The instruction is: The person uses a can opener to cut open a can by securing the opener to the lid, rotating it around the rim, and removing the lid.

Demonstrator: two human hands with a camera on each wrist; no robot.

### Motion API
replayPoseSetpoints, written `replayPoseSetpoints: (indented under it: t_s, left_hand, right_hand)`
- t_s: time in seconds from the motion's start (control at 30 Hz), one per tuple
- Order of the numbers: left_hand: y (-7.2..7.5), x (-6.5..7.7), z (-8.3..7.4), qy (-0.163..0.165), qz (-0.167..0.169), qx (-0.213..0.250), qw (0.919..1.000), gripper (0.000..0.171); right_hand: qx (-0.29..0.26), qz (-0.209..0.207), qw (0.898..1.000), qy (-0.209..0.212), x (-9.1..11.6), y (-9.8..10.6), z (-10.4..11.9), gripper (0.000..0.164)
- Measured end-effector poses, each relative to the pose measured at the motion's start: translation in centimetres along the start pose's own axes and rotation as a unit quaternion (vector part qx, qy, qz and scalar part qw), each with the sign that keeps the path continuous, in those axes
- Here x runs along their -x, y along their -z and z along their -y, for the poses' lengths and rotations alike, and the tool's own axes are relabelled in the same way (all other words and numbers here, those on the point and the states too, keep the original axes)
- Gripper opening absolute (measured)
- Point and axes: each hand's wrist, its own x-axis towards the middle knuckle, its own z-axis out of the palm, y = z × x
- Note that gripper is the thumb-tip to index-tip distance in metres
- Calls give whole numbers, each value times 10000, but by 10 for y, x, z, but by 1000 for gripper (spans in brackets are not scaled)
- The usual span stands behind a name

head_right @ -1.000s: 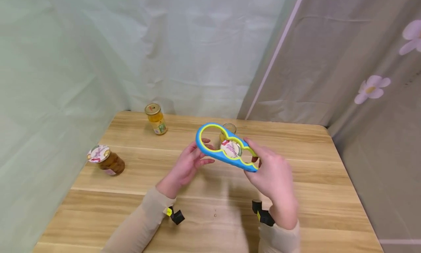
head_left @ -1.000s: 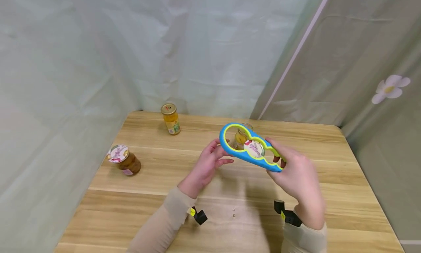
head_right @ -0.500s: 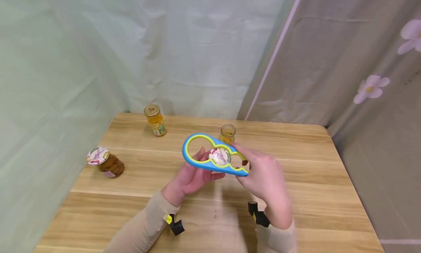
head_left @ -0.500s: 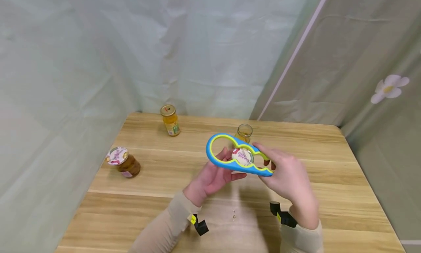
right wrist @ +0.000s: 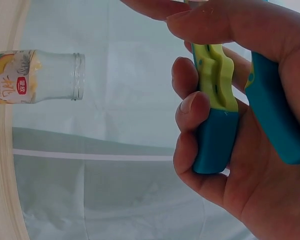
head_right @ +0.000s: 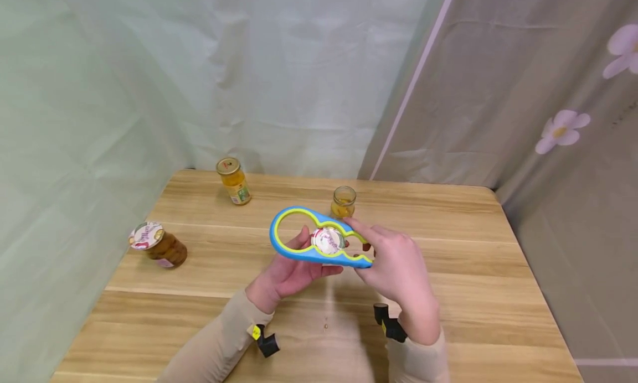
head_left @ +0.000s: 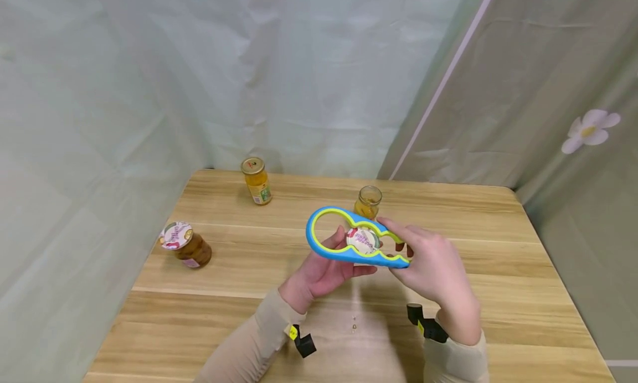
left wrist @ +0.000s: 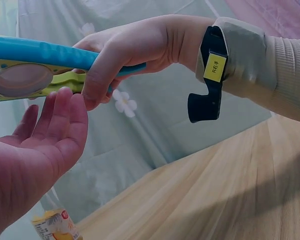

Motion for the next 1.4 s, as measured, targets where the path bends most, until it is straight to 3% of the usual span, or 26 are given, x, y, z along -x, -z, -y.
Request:
replayPoseSetpoints:
  t_s: [0.87, 1.4]
  left_hand:
    - [1, -1, 3, 177, 663, 356, 9970, 71]
    - [1, -1, 3, 241, 657, 553, 9960, 70]
  right_hand:
    - [-66, 32, 9999, 93, 0, 1, 0, 73]
    - [-66, 87, 9998, 173, -2, 1, -1, 74]
